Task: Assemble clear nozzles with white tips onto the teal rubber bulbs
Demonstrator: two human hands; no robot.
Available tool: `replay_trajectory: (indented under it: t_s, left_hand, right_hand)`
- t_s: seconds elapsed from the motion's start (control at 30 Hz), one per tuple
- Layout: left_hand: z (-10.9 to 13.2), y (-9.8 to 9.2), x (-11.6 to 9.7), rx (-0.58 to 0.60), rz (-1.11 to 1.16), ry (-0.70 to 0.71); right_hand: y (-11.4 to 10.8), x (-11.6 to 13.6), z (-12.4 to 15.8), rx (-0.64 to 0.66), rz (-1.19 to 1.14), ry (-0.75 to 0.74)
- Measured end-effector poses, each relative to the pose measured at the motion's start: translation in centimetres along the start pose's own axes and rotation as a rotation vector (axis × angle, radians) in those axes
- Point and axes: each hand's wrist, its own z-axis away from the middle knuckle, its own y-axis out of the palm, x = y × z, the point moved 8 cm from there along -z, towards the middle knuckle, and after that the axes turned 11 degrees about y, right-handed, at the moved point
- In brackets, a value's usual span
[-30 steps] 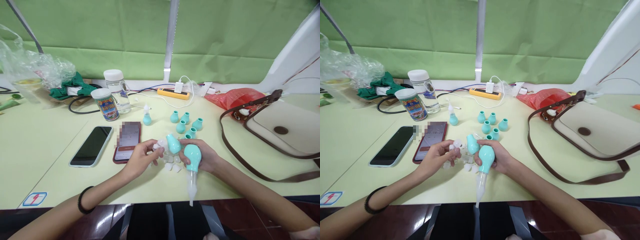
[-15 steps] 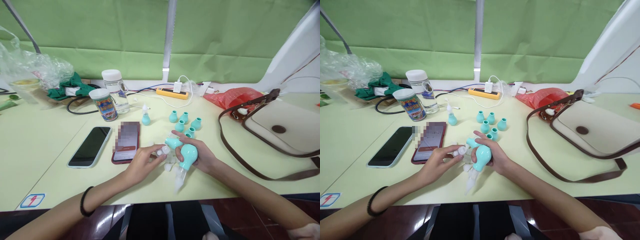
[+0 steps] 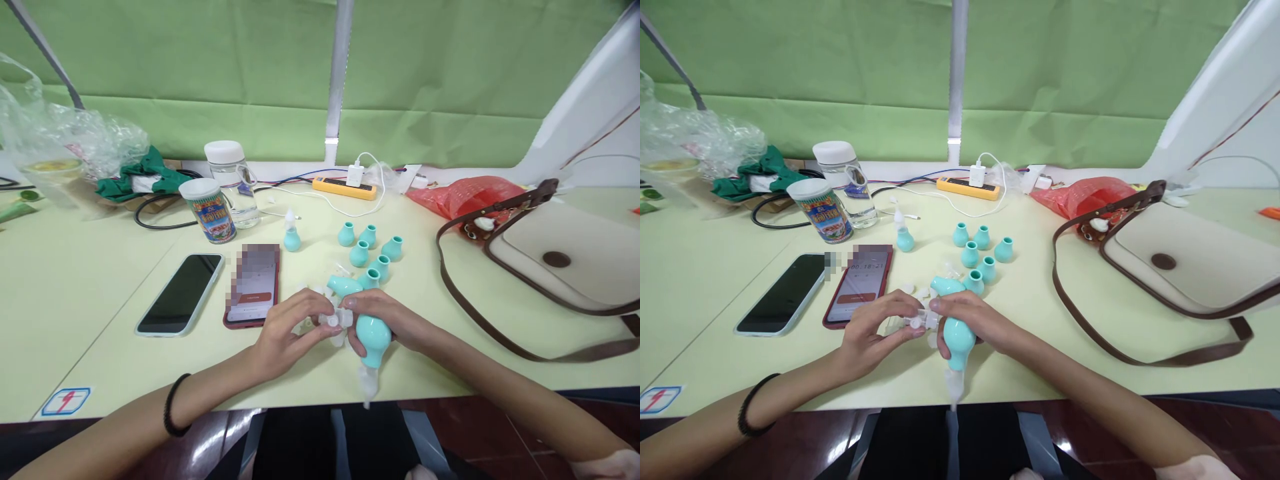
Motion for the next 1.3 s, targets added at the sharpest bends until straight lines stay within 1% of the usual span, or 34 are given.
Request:
replay_trajectory:
  t_s: [0.1,0.17,0.27,0.37,0.43,0.5,0.57,0.67,0.77,0.87,0.93,1.07,1.17,1.3]
  left_hand:
    - [-0.1,0.0,-0.2,0.013,-0.005,0.017]
    - [-0.2,-0.1,-0.3,0.015,-0.05,0.029]
    - [-0.2,-0.4,-0.8,-0.002,-0.208,0.097]
    - [-0.2,-0.3,-1.6,-0.004,-0.383,0.226]
    - [0.0,0.0,-1.9,0.009,-0.474,0.286]
    - [0.3,0.2,-2.0,0.026,-0.55,0.318]
    - [0.6,0.4,-1.9,0.05,-0.603,0.335]
    - [0.7,0.5,-1.8,0.071,-0.609,0.336]
    - [0.2,0.2,-1.9,0.056,-0.528,0.299]
    - [-0.4,0.0,-1.8,0.049,-0.458,0.248]
    - [-0.4,0.1,-1.5,0.083,-0.48,0.221]
    - [-0.1,0.8,-1.5,0.227,-0.643,0.247]
    - [-0.2,1.3,-2.0,0.317,-0.795,0.315]
    - [-0.4,1.9,-2.6,0.385,-0.933,0.441]
  right_hand:
    - [1.4,-0.8,0.0,0.17,-0.018,0.074]
    - [1.6,-1.0,-0.2,0.21,-0.069,0.084]
    - [1.1,-1.2,-0.5,0.15,-0.125,0.097]
    - [0.8,-1.5,-0.7,0.098,-0.14,0.116]
    - [0.7,-1.4,-0.7,0.061,-0.139,0.106]
    - [0.5,-1.3,-0.7,0.028,-0.144,0.091]
    - [0.5,-1.3,-0.8,0.022,-0.151,0.088]
    - [0.5,-1.5,-0.9,0.021,-0.16,0.1]
    - [0.3,-1.5,-0.9,-0.004,-0.161,0.096]
    - [0.2,-1.3,-0.8,-0.035,-0.16,0.058]
    - [0.2,-1.2,-0.8,-0.054,-0.162,0.056]
    - [0.1,-1.5,-0.9,-0.061,-0.16,0.087]
    - [0.2,-1.6,-1.0,-0.038,-0.164,0.088]
    - [0.3,-1.5,-1.1,-0.013,-0.177,0.06]
